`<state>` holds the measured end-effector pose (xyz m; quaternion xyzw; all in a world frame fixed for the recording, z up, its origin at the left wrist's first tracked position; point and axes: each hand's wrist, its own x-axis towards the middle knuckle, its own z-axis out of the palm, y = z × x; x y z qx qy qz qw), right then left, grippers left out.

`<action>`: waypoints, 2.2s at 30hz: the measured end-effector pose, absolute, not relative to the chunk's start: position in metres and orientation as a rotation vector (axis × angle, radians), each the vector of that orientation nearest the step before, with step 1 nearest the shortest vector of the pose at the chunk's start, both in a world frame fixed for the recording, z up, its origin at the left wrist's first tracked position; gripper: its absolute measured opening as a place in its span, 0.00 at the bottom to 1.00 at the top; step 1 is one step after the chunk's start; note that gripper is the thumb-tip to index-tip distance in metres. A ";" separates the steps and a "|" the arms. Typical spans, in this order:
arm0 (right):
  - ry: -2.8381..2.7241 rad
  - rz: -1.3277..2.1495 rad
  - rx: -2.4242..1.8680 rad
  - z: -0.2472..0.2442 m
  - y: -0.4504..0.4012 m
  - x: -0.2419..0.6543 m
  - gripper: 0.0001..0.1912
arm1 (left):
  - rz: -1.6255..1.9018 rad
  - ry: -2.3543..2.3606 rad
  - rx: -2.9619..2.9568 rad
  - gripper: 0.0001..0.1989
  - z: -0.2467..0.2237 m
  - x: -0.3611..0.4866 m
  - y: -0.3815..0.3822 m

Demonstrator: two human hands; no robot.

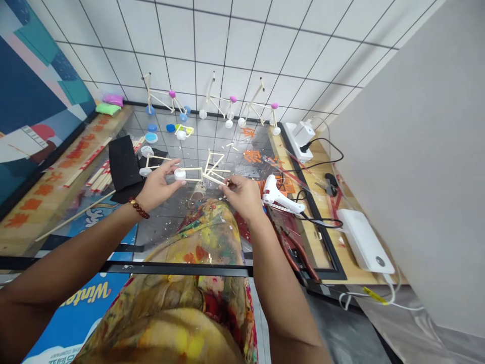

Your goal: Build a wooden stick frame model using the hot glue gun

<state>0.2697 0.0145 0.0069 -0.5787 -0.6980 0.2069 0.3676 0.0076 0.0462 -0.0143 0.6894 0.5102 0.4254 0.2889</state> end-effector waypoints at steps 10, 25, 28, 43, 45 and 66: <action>-1.744 0.516 -1.559 -0.001 0.019 0.269 0.08 | 1.143 1.373 1.830 0.36 -0.022 0.016 0.065; -1.823 0.492 -1.518 -0.004 0.019 0.272 0.34 | 1.167 1.306 1.958 0.43 -0.027 0.012 0.061; -1.776 0.367 -1.456 -0.003 0.020 0.273 0.39 | 1.172 1.298 1.963 0.45 -0.029 0.011 0.062; -1.572 -0.084 -1.192 0.009 0.009 0.269 0.24 | 1.196 1.277 1.862 0.48 -0.028 0.007 0.054; -1.587 -0.110 -1.163 0.010 0.006 0.265 0.23 | 1.215 1.279 1.846 0.47 -0.030 0.007 0.053; -1.730 -0.068 -1.037 0.019 -0.017 0.265 0.27 | 1.176 1.776 2.228 0.04 0.050 -0.079 0.054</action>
